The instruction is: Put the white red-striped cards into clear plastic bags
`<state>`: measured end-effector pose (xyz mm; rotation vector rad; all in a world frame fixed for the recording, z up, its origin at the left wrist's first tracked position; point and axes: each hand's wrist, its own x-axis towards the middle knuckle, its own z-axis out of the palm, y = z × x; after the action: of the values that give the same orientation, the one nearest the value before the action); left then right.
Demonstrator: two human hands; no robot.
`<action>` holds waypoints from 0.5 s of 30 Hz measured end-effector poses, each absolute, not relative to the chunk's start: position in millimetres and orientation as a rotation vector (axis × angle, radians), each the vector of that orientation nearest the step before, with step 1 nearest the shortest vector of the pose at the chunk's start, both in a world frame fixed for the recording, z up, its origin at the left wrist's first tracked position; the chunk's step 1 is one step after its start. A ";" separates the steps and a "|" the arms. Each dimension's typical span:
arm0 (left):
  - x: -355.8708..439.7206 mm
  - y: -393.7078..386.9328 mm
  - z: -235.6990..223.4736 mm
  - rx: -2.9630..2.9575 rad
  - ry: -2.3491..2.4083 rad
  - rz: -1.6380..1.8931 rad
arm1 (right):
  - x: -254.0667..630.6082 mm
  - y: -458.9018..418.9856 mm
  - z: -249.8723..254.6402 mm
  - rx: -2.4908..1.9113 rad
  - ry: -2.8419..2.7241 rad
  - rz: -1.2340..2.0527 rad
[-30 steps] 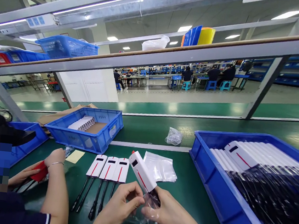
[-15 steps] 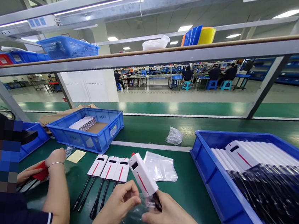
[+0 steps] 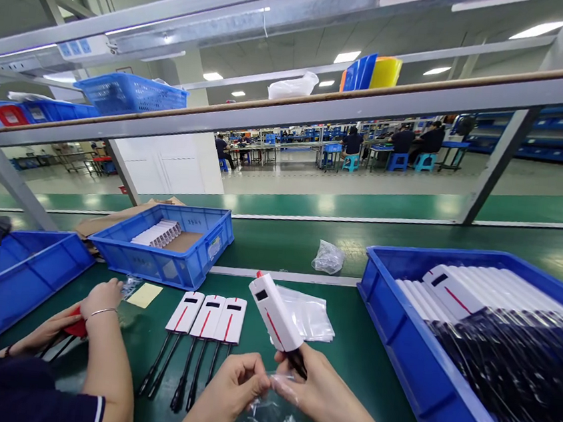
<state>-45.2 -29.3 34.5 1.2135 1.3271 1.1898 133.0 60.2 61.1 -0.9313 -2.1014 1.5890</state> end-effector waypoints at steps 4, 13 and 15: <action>-45.6 -28.2 30.5 1.143 1.297 1.166 | 133.1 65.8 57.5 -0.931 -2.055 1.512; -61.1 -24.4 21.9 1.078 1.271 1.198 | 155.3 67.5 67.3 -1.072 -2.084 1.280; -71.8 -25.9 19.6 1.080 1.303 1.207 | 171.1 67.6 62.5 -1.163 -2.110 1.219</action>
<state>-71.8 -25.9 19.6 1.0797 1.3032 1.2068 171.1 67.6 62.5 -1.1630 -2.1100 1.2193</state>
